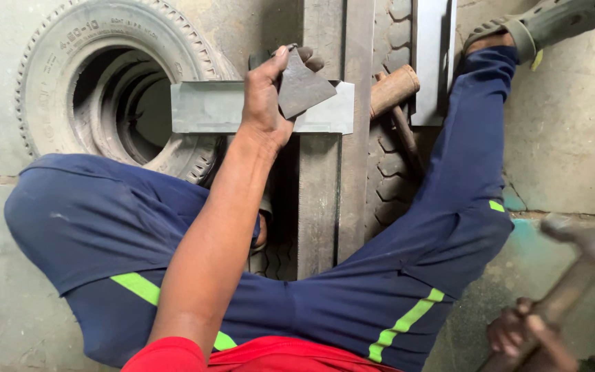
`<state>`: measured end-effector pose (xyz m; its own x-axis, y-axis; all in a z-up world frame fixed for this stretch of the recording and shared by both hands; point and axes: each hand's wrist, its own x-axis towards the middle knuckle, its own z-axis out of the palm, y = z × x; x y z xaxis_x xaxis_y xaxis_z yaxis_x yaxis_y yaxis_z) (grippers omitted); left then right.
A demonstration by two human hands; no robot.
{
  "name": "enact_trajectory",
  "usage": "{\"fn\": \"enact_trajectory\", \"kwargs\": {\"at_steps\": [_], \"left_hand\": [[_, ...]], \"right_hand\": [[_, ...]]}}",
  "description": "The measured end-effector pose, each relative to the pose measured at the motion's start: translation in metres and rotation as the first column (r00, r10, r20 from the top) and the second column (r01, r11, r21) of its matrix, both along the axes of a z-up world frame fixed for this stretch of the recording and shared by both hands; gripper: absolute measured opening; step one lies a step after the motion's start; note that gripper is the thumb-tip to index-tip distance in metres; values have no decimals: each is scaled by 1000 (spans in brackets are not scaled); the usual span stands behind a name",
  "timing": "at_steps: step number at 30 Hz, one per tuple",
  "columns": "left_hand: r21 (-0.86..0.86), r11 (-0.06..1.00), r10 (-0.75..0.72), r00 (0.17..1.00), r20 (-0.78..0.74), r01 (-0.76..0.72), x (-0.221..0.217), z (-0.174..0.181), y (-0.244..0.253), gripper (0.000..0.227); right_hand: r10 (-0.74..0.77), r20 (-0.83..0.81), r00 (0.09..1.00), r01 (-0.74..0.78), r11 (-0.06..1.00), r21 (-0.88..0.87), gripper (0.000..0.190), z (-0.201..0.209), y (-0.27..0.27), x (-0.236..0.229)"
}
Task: The person sits on the floor and uses a hammer to bend a rectangular metal sheet placed over a tire. They repeatedly strike the metal to shape it, occasionally lifting it to check the bend before continuing to hammer.
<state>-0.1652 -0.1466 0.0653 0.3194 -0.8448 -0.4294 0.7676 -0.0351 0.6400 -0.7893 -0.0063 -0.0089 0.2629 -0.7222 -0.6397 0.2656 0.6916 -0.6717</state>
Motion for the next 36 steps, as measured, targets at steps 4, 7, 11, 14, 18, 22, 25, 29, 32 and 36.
{"fn": "enact_trajectory", "kwargs": {"at_steps": [4,7,11,14,18,22,25,29,32,36], "left_hand": [[-63,994,-70,972,224,86,4,-12,3,37],[-22,995,-69,803,592,101,-2,-36,-1,37],[91,985,-163,650,742,144,-13,-63,2,48],[153,974,-217,484,848,168,-17,-71,10,53],[287,948,-319,391,863,140,-17,-79,15,54],[184,960,-232,234,944,210,-22,-75,20,53],[183,952,-237,214,948,245,-27,-72,22,49],[209,953,-249,171,953,222,-29,-72,17,49],[215,954,-250,157,956,209,-31,-71,19,48],[190,960,-216,111,970,203,-32,-68,18,47]], "right_hand": [[90,592,801,-45,995,-91,28,56,-64,71],[60,761,646,3,997,-81,26,59,-104,161],[-98,800,593,-51,986,158,16,43,-144,250],[-122,729,674,-93,965,247,13,27,-142,280],[-137,646,751,-113,937,330,11,14,-137,281],[-137,648,750,-84,951,299,8,16,-139,279],[-131,673,728,-84,957,278,9,17,-141,279],[-140,645,752,-69,955,288,8,16,-141,278],[-148,629,763,-67,950,304,8,15,-139,278],[-147,645,750,-73,950,302,9,15,-140,280]]}}
